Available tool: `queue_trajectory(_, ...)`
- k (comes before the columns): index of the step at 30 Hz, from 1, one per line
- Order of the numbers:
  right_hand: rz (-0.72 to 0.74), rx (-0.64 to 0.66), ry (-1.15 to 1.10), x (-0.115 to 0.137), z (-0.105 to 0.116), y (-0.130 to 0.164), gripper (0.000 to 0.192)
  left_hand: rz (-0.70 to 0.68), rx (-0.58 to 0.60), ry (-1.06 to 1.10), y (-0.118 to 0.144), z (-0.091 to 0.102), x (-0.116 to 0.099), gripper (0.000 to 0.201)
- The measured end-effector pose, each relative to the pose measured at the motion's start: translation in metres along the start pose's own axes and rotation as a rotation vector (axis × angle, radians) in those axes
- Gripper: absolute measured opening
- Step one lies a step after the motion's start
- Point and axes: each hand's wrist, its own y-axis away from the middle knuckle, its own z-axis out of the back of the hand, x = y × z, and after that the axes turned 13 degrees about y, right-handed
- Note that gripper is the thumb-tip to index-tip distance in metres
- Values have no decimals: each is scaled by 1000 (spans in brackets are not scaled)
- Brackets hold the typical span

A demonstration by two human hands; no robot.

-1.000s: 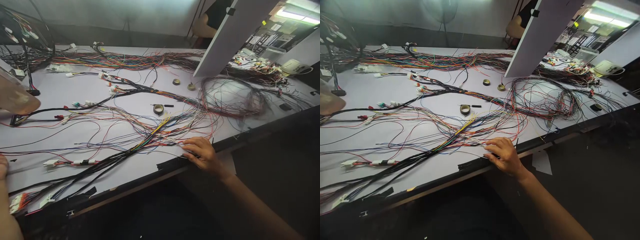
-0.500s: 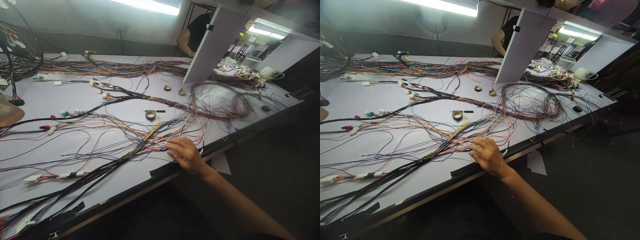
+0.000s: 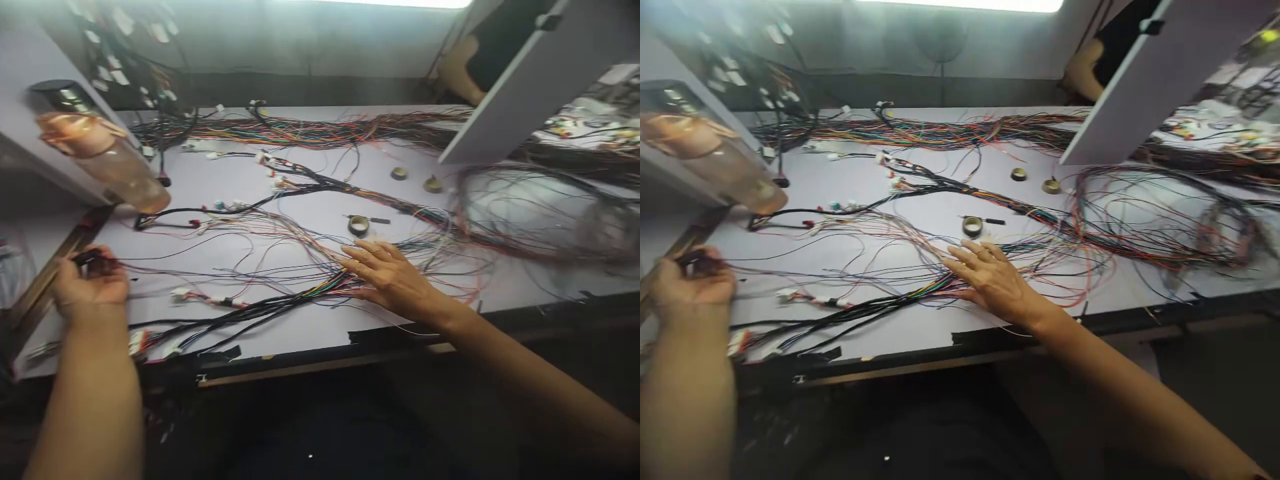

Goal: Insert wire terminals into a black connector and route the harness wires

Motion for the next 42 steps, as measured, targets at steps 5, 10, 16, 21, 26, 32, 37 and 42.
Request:
queue_trajectory(5,78,-12,15,8,-8,-5,35,-41,53,177,-23,17,-6,29)
queue_trajectory(10,87,-17,32,8,-18,-2,14,-25,59,192,-28,23,-3,24)
queue_trajectory(16,99,-35,27,11,-27,1,13,-23,52,221,-29,28,-5,21)
queue_trajectory(21,54,-1,38,16,-24,6,18,-9,51,236,-28,29,-4,20)
queue_trajectory(26,67,-38,-84,14,-17,-3,25,15,49,242,-24,27,-5,22)
queue_trajectory(32,21,-78,-318,65,-5,-70,51,66,47,221,-14,12,-13,25)
queue_trajectory(37,-168,66,-470,119,-13,-163,85,32,53,198,-2,5,-33,27)
queue_trajectory(42,-46,50,-479,149,-13,-187,63,-8,56,194,6,19,-50,31)
